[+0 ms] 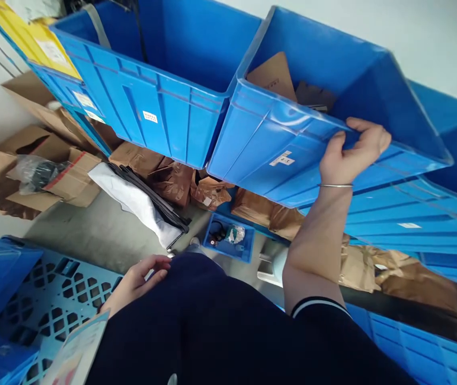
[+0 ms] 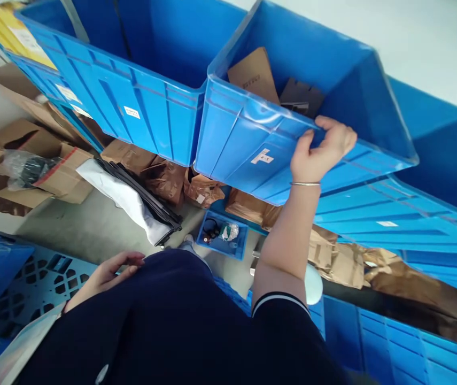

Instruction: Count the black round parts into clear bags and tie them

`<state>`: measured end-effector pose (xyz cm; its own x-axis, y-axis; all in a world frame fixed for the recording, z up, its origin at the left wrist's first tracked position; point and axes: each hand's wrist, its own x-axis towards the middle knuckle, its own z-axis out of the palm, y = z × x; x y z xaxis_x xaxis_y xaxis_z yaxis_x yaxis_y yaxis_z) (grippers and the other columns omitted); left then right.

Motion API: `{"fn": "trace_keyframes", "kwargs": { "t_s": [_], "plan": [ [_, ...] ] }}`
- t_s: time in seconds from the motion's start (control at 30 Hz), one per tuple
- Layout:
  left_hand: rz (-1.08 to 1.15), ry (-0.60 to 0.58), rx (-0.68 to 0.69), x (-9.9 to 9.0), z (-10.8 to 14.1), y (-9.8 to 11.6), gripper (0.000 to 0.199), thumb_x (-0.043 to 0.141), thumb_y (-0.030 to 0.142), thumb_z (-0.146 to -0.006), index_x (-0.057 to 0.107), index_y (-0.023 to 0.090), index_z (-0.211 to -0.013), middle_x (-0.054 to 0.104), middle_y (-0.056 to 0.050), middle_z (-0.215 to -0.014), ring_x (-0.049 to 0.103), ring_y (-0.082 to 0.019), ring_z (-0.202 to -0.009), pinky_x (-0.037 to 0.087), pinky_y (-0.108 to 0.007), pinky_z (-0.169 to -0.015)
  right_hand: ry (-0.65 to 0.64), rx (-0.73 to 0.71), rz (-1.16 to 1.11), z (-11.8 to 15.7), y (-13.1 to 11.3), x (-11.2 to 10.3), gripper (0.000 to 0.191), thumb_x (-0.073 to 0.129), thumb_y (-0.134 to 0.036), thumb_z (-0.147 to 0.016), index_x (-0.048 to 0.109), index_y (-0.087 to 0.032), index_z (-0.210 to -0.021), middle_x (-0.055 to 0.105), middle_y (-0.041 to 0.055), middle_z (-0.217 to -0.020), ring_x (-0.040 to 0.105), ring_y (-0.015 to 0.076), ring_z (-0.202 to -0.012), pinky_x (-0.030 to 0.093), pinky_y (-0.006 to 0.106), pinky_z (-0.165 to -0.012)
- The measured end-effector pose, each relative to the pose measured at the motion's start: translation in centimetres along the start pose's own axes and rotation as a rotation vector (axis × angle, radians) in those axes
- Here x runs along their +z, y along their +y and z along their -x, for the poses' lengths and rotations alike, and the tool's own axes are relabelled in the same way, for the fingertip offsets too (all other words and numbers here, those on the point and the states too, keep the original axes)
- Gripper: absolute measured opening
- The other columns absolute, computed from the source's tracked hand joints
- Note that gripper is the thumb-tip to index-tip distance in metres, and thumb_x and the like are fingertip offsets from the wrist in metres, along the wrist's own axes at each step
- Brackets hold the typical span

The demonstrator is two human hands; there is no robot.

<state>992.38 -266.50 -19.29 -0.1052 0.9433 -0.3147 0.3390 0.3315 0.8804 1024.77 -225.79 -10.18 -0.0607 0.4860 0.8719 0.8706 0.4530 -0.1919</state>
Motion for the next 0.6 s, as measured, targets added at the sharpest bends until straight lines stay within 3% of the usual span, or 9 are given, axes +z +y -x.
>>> {"fn": "trace_keyframes", "kwargs": {
  "t_s": [0.13,0.37,0.6],
  "plan": [
    [-0.031,-0.084,0.041,-0.5,0.2,-0.5,0.042,0.051,0.049,-0.09,0.063,0.017,-0.115,0.072,-0.006,-0.102,0.067,-0.02,-0.097,0.053,-0.028,-0.086,-0.191,0.119,0.078,-0.4,-1.3,-1.1,0.031,0.044,-0.022,-0.084,0.056,-0.013,-0.111,0.063,0.0191,-0.119,0.049,0.0284,-0.111,0.032,0.04,-0.099],
    [-0.066,-0.175,0.09,-1.1,0.4,-1.2,0.04,0.051,0.046,-0.091,0.061,0.017,-0.118,0.071,-0.007,-0.106,0.066,-0.02,-0.099,0.051,-0.029,-0.089,-0.284,0.194,0.125,-0.7,-2.9,-1.7,0.028,0.047,-0.017,-0.085,0.048,-0.012,-0.113,0.057,0.0203,-0.124,0.044,0.0267,-0.114,0.026,0.037,-0.101],
    [-0.135,-0.248,0.097,-1.0,0.0,-2.6,0.041,0.049,0.047,-0.091,0.061,0.016,-0.116,0.071,-0.009,-0.103,0.067,-0.02,-0.098,0.051,-0.03,-0.088,-0.447,0.225,0.235,-2.7,-3.9,-2.6,0.049,0.068,-0.035,-0.081,0.05,-0.011,-0.12,0.052,0.0169,-0.128,0.044,0.0266,-0.119,0.025,0.04,-0.1]
  ]
}}
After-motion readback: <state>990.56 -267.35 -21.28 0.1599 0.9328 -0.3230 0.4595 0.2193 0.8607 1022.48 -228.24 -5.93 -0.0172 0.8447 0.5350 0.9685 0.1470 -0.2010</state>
